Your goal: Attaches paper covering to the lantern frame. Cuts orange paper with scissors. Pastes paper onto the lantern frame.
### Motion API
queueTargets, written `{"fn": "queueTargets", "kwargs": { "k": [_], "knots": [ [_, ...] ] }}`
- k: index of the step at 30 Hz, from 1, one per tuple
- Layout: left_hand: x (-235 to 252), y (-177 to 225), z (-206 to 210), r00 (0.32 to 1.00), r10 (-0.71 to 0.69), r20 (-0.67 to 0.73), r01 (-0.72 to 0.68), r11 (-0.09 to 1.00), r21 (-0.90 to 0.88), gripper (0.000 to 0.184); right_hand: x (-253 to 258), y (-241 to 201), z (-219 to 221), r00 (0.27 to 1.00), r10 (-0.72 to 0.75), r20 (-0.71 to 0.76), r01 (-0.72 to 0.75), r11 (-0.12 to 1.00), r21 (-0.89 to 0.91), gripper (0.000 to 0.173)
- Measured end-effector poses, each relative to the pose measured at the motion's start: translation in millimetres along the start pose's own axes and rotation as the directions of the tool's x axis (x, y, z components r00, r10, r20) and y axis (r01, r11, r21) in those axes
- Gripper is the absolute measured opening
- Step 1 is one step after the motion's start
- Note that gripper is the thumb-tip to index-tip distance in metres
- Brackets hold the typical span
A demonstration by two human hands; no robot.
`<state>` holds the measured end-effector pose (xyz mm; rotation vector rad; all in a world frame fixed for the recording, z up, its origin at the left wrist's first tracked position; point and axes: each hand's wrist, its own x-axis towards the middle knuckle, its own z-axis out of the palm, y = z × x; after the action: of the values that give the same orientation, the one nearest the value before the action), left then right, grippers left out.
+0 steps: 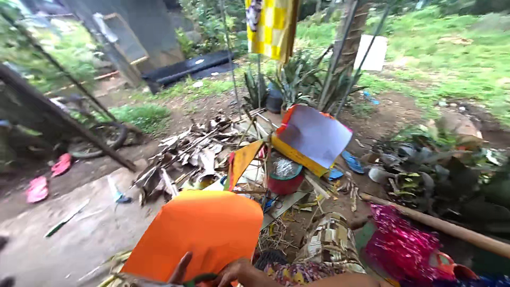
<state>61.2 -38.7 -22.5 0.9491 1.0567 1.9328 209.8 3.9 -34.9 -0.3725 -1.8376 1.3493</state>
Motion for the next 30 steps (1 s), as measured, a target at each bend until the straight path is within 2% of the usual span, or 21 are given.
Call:
{"fn": "queueTargets", "kwargs": {
  "k": [1,4,7,9,10,11,14,16,18,20,23,25,26,28,30],
  "knots": [
    [-2,-1,1,0.999,0.031,-0.016,-0.031,0.999,0.028,0.04,0,-3,-1,1.0,0.025,0.0,-0.025,0.999,-0.023,0.037],
    [-10,3,4,0.998,0.051,-0.02,-0.046,0.982,0.184,0.037,4,-12,-5,0.996,0.042,0.075,-0.039,0.998,-0.04,0.067],
    [-15,-3,6,0.998,-0.004,0.07,-0.013,0.971,0.24,0.05,5,-14,-9,0.964,0.161,0.211,-0.172,0.984,0.035,0.079],
    [-10,-11,7,0.998,-0.059,0.025,0.051,0.969,0.24,0.063,3,-10,-17,0.936,0.226,0.271,-0.265,0.957,0.117,0.075],
    [-4,-16,1,0.995,-0.091,0.029,0.082,0.973,0.217,0.077,1,-6,-22,0.929,0.221,0.298,-0.284,0.941,0.186,0.071],
    [6,-23,-6,0.994,-0.113,0.007,0.109,0.972,0.207,0.083,-2,-4,-30,0.929,0.2,0.312,-0.284,0.925,0.253,0.068],
    [33,-47,-41,0.974,-0.174,-0.142,0.207,0.942,0.264,0.065,-14,-3,-58,0.949,0.15,0.276,-0.25,0.892,0.377,0.057],
    [40,-57,-59,0.967,-0.163,-0.197,0.224,0.912,0.343,0.075,-21,1,-80,0.947,0.214,0.239,-0.296,0.871,0.392,0.048],
    [39,-57,-67,0.976,-0.107,-0.191,0.177,0.897,0.404,0.077,-29,12,-104,0.902,0.326,0.285,-0.415,0.838,0.354,0.051],
    [38,-49,-69,0.989,-0.019,-0.145,0.083,0.89,0.448,0.073,-38,22,-124,0.813,0.451,0.367,-0.547,0.807,0.22,0.061],
    [40,-32,-66,0.992,0.087,-0.091,-0.042,0.91,0.413,0.071,-51,33,-138,0.669,0.617,0.415,-0.696,0.715,0.059,0.069],
    [44,-22,-61,0.988,0.141,-0.063,-0.109,0.925,0.363,0.072,-56,38,-138,0.635,0.644,0.427,-0.724,0.689,0.039,0.073],
    [46,-17,-58,0.984,0.168,-0.052,-0.141,0.931,0.336,0.072,-58,40,-137,0.652,0.63,0.423,-0.716,0.695,0.068,0.074],
    [52,-7,-52,0.979,0.203,0.0,-0.196,0.946,0.256,0.073,-60,43,-134,0.758,0.545,0.359,-0.631,0.751,0.193,0.072],
    [56,10,-45,0.98,0.181,0.086,-0.19,0.976,0.105,0.07,-58,46,-135,0.897,0.419,0.144,-0.442,0.829,0.341,0.067]
  ]
}}
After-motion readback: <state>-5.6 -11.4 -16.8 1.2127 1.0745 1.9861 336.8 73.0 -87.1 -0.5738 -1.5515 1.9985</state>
